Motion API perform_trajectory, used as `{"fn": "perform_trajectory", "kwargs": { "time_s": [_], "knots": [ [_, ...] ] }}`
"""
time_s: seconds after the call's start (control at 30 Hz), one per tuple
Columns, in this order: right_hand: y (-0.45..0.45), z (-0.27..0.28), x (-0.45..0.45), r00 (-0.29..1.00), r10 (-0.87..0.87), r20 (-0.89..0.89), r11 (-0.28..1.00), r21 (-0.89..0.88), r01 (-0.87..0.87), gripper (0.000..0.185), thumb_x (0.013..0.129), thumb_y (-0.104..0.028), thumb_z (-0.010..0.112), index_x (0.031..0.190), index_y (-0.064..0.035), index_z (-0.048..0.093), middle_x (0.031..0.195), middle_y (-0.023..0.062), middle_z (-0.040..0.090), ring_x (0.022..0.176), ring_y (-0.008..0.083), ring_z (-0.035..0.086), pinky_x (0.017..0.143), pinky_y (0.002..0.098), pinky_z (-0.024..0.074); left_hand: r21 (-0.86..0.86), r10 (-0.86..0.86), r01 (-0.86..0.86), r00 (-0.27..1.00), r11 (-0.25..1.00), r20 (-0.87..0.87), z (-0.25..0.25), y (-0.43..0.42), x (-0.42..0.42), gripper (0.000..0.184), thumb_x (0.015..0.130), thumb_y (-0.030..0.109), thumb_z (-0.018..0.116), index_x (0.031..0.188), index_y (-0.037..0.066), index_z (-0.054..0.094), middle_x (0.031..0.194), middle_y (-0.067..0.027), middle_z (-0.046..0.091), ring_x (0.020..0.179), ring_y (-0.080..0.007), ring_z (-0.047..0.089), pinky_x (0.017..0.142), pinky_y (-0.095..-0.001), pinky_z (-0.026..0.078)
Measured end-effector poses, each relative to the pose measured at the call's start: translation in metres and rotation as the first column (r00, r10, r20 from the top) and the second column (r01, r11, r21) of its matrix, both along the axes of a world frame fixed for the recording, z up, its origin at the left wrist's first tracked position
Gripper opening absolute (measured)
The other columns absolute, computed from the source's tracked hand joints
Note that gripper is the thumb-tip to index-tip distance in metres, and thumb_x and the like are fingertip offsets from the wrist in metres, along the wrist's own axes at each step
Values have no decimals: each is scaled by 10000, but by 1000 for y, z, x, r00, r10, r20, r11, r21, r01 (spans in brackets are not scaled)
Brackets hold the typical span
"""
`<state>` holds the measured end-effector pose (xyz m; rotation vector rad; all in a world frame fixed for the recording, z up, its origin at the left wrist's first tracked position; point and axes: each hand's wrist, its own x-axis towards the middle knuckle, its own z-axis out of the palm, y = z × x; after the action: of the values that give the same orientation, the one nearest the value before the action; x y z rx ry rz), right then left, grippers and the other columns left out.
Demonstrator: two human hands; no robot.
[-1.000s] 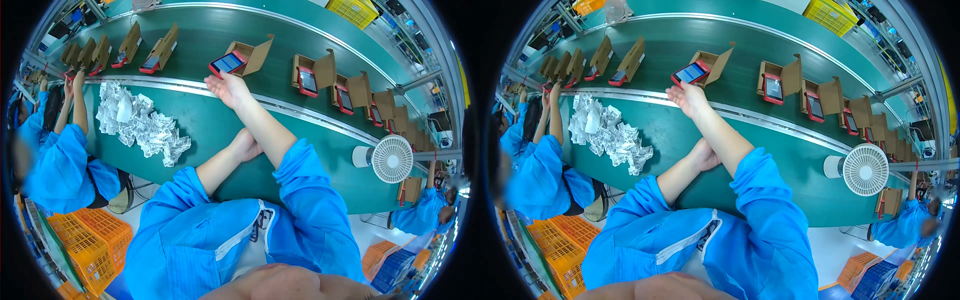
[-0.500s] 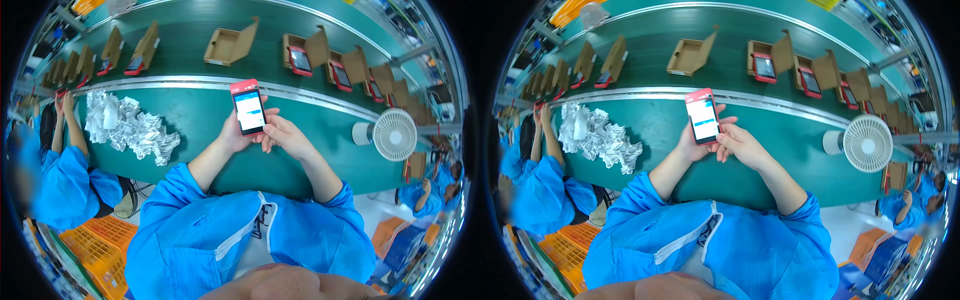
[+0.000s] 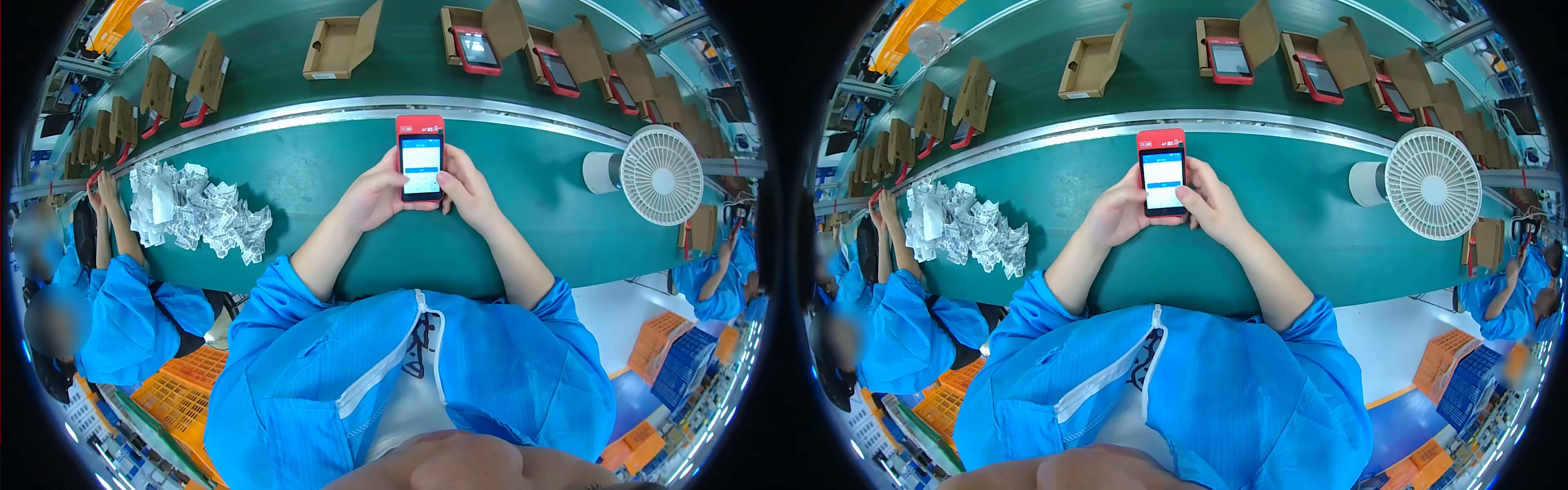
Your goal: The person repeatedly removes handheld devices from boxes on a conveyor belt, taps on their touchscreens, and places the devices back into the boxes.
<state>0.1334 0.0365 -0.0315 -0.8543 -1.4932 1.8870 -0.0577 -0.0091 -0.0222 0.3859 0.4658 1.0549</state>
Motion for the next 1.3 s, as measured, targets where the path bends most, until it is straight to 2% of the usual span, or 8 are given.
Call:
{"fn": "perform_trajectory", "kwargs": {
  "time_s": [0.07,0.17,0.27,0.4,0.6,0.7,0.8,1.3],
  "knots": [
    [0,-1,0,1000,-4,-7,1000,2,4,539,944,-205,506,1382,4,272,1179,140,554,714,83,558,493,191,430,43,-15,18,998,999,-63,0,-1,-1,734,814,-1,499,1451,153,169,1380,-165,398,1211,-337,494,912,-520,503],
    [-1,-2,-1,1000,-15,-21,1000,1,15,529,943,-192,504,1377,5,276,1177,139,558,700,79,556,492,189,425,23,-13,16,995,1000,-97,2,0,1,830,738,-92,502,1454,157,165,1371,-160,406,1216,-332,491,932,-526,489],
    [-1,-2,-1,1000,-16,-12,1000,6,16,516,942,-184,505,1368,7,285,1155,136,570,684,72,552,492,189,422,-20,-19,16,990,1000,-139,5,0,1,826,742,-91,507,1454,152,165,1368,-156,409,1219,-331,489,946,-528,480],
    [-1,5,-2,999,-32,24,999,-9,32,450,945,-177,501,1317,14,334,1076,122,600,682,69,556,496,191,428,4,-39,40,989,999,-140,5,0,1,834,731,-90,506,1452,149,162,1362,-152,415,1213,-333,496,952,-520,477],
    [-2,10,-6,987,-121,107,992,-25,125,283,952,-190,502,1154,6,476,838,74,633,578,66,555,461,204,434,15,-67,71,984,997,-165,3,-2,2,840,718,-91,505,1448,144,161,1362,-146,415,1172,-354,530,946,-501,485],
    [-4,10,-10,977,-161,140,986,-7,164,260,953,-202,505,1118,-1,508,793,64,630,532,63,540,447,208,431,13,-76,79,986,997,-146,1,-2,1,836,724,-90,509,1447,142,161,1363,-143,412,1162,-360,537,942,-498,488],
    [-4,7,-7,985,-148,89,988,-25,151,260,956,-211,500,1114,-4,510,799,62,628,549,63,545,454,205,434,4,-78,79,986,997,-149,2,-2,1,837,729,-94,507,1449,144,155,1366,-142,409,1163,-359,536,941,-498,489],
    [-4,10,-8,983,-148,112,989,-1,149,282,952,-215,517,1129,4,500,834,68,632,580,62,551,472,203,444,-10,-65,65,983,998,-170,5,-2,4,834,734,-109,479,1452,156,148,1381,-138,389,1214,-337,496,949,-499,485]
  ]
}}
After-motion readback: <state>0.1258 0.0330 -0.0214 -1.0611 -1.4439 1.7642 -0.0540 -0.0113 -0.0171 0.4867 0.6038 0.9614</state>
